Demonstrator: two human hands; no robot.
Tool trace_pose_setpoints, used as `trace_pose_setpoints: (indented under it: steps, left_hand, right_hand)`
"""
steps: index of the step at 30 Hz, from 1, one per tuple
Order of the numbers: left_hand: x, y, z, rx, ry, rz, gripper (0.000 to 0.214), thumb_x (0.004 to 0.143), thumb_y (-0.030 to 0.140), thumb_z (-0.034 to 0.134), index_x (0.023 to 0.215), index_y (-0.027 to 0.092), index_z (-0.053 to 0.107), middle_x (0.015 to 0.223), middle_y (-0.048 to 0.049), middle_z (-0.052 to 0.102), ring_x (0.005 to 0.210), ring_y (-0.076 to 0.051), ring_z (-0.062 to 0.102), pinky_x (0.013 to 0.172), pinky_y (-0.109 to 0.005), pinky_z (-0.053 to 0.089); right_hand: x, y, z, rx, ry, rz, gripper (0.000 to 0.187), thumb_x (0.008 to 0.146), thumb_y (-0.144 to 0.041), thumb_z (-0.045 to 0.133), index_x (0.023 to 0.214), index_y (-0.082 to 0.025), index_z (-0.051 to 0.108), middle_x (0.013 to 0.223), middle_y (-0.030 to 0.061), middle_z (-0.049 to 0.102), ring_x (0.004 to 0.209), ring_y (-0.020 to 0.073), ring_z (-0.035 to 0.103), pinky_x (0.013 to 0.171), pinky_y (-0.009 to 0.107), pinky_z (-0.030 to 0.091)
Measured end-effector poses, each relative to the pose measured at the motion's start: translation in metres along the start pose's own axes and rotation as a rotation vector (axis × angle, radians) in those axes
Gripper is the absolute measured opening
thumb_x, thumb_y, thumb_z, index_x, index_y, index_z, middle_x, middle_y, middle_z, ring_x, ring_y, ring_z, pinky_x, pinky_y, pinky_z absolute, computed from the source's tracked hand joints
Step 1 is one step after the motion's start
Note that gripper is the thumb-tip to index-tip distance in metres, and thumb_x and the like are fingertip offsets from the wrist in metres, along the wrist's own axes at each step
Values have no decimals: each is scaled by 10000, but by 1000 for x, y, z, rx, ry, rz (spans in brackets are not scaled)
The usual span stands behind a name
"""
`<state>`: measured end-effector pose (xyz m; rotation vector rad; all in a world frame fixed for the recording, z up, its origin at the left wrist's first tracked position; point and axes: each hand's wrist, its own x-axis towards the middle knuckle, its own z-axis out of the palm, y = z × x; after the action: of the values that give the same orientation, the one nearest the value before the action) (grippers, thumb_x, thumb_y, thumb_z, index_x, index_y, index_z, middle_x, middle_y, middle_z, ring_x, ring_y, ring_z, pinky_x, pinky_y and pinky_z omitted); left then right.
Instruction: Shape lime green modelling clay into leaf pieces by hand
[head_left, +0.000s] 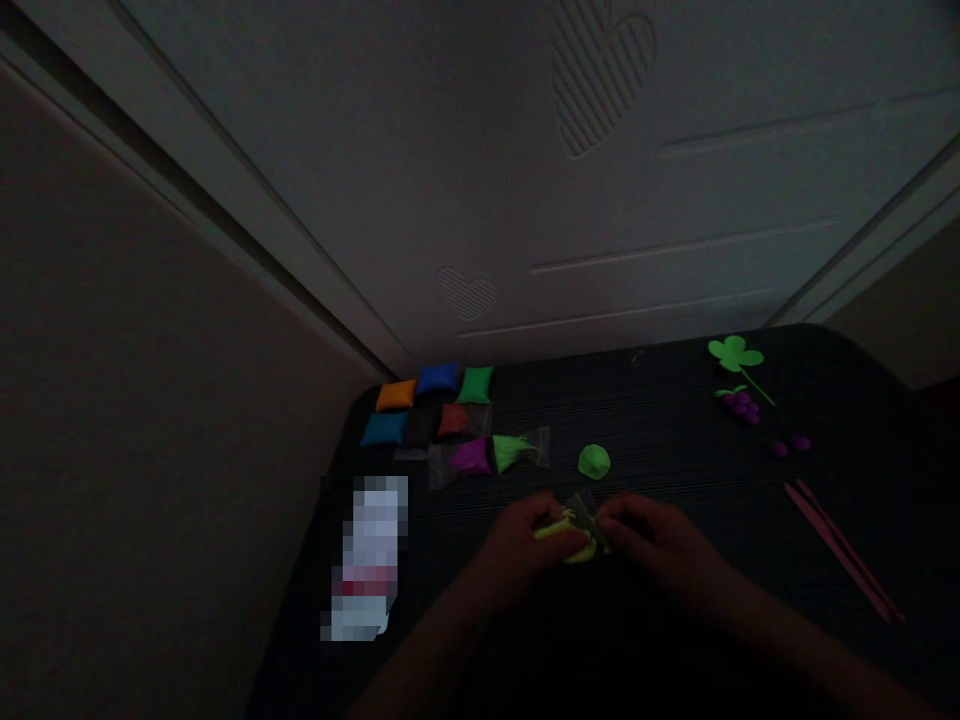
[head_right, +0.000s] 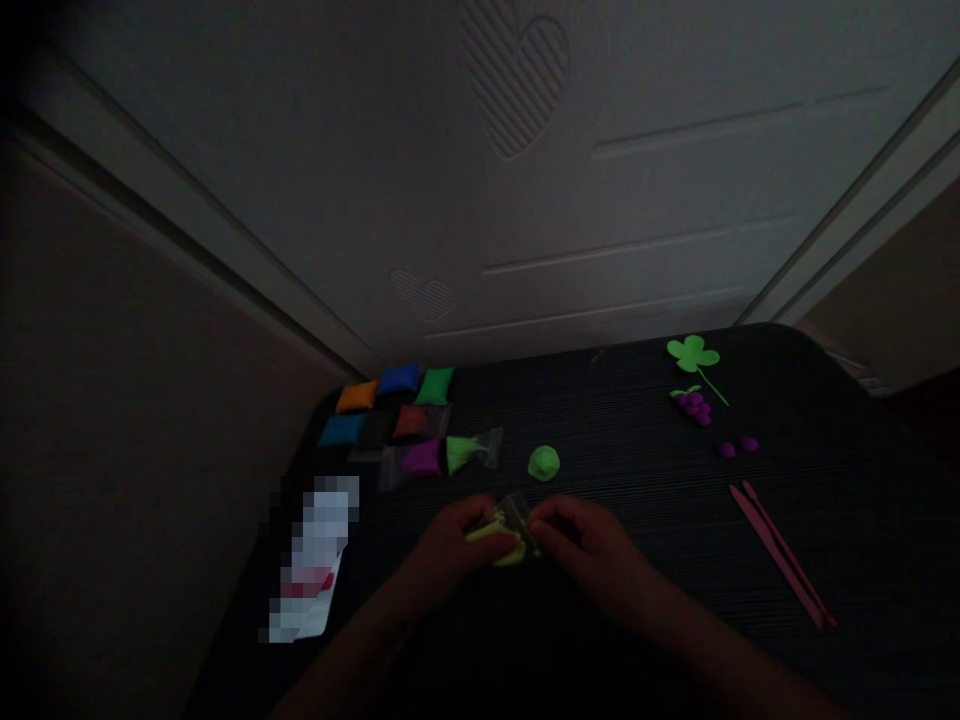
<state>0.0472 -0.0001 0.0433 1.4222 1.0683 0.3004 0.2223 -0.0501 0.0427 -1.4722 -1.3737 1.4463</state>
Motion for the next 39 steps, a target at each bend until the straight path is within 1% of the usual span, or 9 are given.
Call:
trace_pose_setpoints:
  steps: [5, 9, 12, 18, 23, 27, 33, 36, 39]
  left_hand:
    - [0, -5, 2, -185, 14, -50, 287, 569, 364, 632, 706, 140, 517, 607, 45, 507, 530, -68, 450, 498, -177, 338]
    - [4, -8, -1, -315, 54, -53, 309, 619, 334, 603, 864, 156, 544, 739, 7, 586, 604, -96, 527, 559, -208, 400]
    - [6, -8, -2, -378, 123, -42, 337, 628, 311, 603, 923, 159, 547, 846, -22, 612, 715, -127, 564, 653, -243, 430]
    - [7, -9, 0, -526, 52, -8, 533, 720, 337, 505, 1202, 204, 321, 763, -23, 619, 587, -114, 574, 552, -243, 445]
    - [8, -9, 3, -451, -108, -80, 324, 677, 362, 549, 844, 86, 523, 665, -50, 593, 479, -111, 547, 420, -206, 394]
    - [4, -7, 2, -387, -80, -76, 272, 703, 366, 517, 705, 96, 544, 565, -17, 573, 437, -74, 490, 425, -190, 344]
    - [1, -7, -3, -261, -64, 46, 319, 709, 412, 488, 679, 105, 572, 556, -7, 564, 465, -58, 434, 458, -183, 309]
    - [2, -5, -3, -240, -1, 31, 326, 729, 425, 454, 753, 117, 556, 548, 10, 545, 441, -54, 412, 433, -179, 293]
    - [0, -3, -1, -187, 60, 20, 311, 742, 417, 439, 714, 127, 545, 491, 34, 498, 438, -55, 415, 444, -175, 307]
  right_hand:
    - [0, 0, -2, -16, 41, -1, 215, 753, -381, 448, 776, -201, 564, 714, -3, 570, 670, 121, 507, 597, 223, 396]
    - [0, 0, -7, 15, 140, 14, 214, 756, -382, 444, 772, -200, 556, 724, -4, 568, 671, 117, 509, 590, 219, 395]
    - [0, -1, -7, 5, 150, 16, 221, 761, -385, 438, 784, -199, 554, 740, 2, 570, 680, 121, 512, 598, 227, 395]
    - [-2, -1, -5, 9, 207, -6, 210, 766, -381, 436, 806, -205, 546, 739, 1, 562, 668, 116, 510, 599, 226, 396]
    - [-3, 1, -7, -43, 265, -34, 211, 767, -376, 426, 795, -203, 544, 742, 11, 557, 683, 126, 511, 626, 240, 401]
    - [-1, 1, -7, -11, 248, -12, 211, 752, -383, 434, 768, -200, 538, 695, 1, 546, 644, 120, 501, 585, 229, 391]
    - [0, 2, -6, 157, 178, 85, 220, 749, -395, 437, 756, -195, 529, 630, -18, 502, 561, 92, 453, 507, 205, 346]
    - [-1, 1, -6, 218, 139, 100, 208, 750, -389, 445, 774, -198, 525, 628, -23, 490, 550, 85, 436, 495, 198, 332]
    - [-1, 0, -4, 228, 132, 116, 218, 748, -396, 447, 786, -196, 525, 626, -23, 485, 542, 83, 430, 486, 196, 326]
